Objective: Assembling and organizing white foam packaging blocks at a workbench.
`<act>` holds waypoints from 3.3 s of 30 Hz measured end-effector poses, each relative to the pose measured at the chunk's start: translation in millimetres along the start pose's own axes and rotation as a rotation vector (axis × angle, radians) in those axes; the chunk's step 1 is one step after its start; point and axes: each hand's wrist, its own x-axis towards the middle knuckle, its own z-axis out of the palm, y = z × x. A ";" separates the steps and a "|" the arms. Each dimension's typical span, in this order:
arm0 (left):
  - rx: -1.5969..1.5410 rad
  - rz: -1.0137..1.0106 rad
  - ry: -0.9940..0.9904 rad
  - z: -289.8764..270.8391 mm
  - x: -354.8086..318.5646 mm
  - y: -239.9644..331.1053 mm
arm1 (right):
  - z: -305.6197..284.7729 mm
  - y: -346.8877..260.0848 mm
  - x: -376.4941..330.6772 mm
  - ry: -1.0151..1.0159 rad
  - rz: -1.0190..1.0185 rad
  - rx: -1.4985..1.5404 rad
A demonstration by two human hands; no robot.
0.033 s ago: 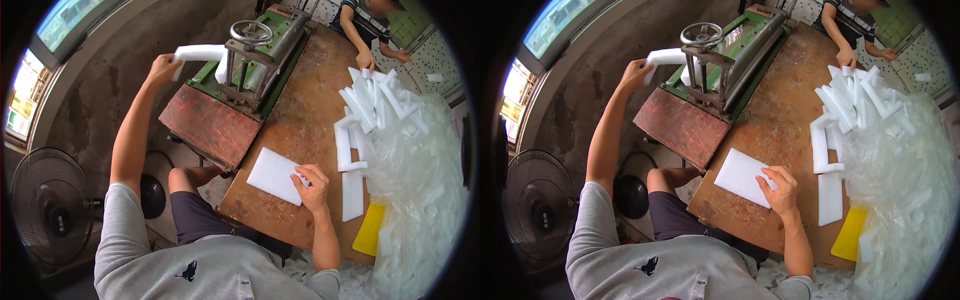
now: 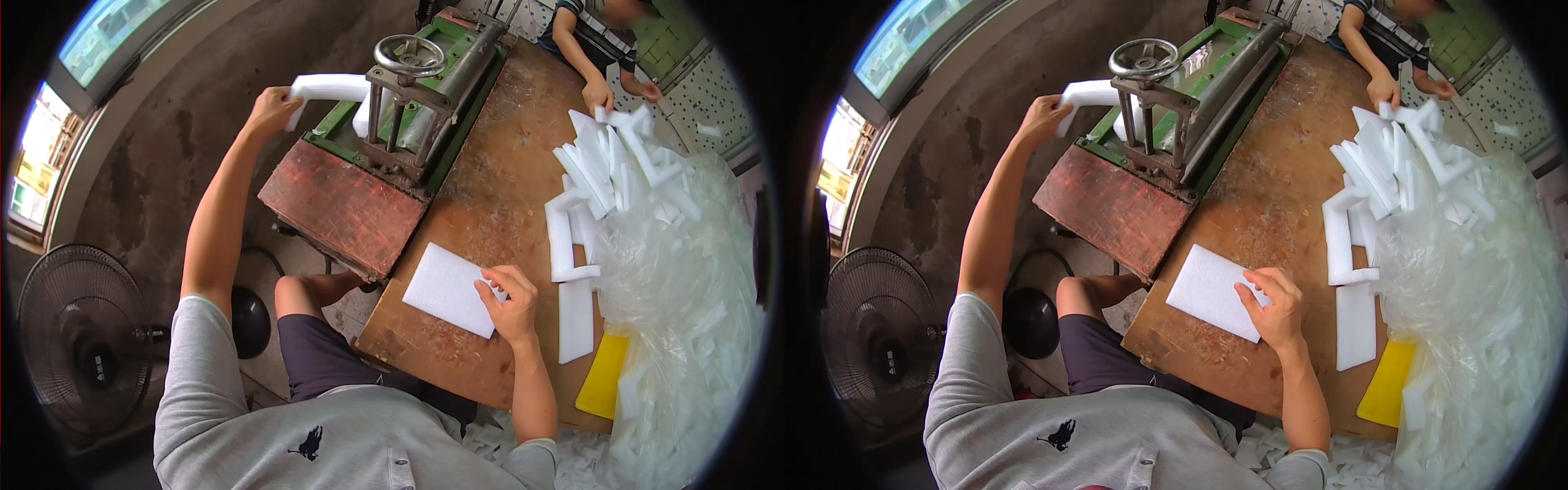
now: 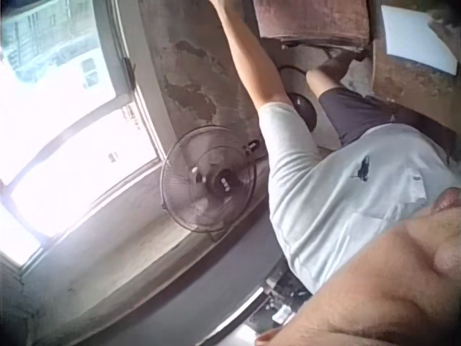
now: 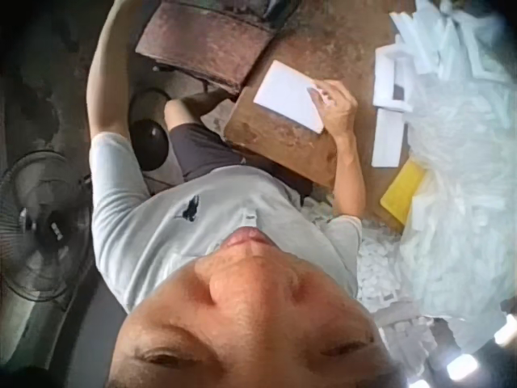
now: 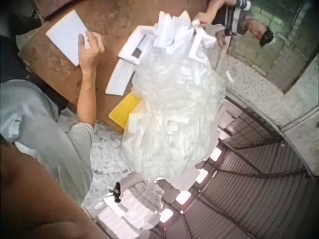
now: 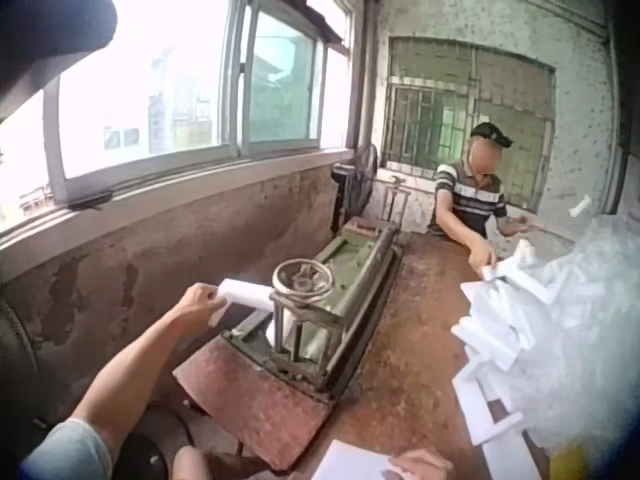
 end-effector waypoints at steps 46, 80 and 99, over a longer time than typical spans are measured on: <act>-0.262 0.340 -0.247 125.1 -251.2 176.1 | -23.6 -16.9 -38.3 0.202 0.318 -0.235; -0.238 0.312 -0.259 137.3 -254.7 162.1 | -7.2 -4.1 -35.9 0.142 0.353 -0.244; -0.394 1.153 -0.133 100.2 -397.7 285.8 | -52.4 14.2 -63.4 0.124 0.420 -0.221</act>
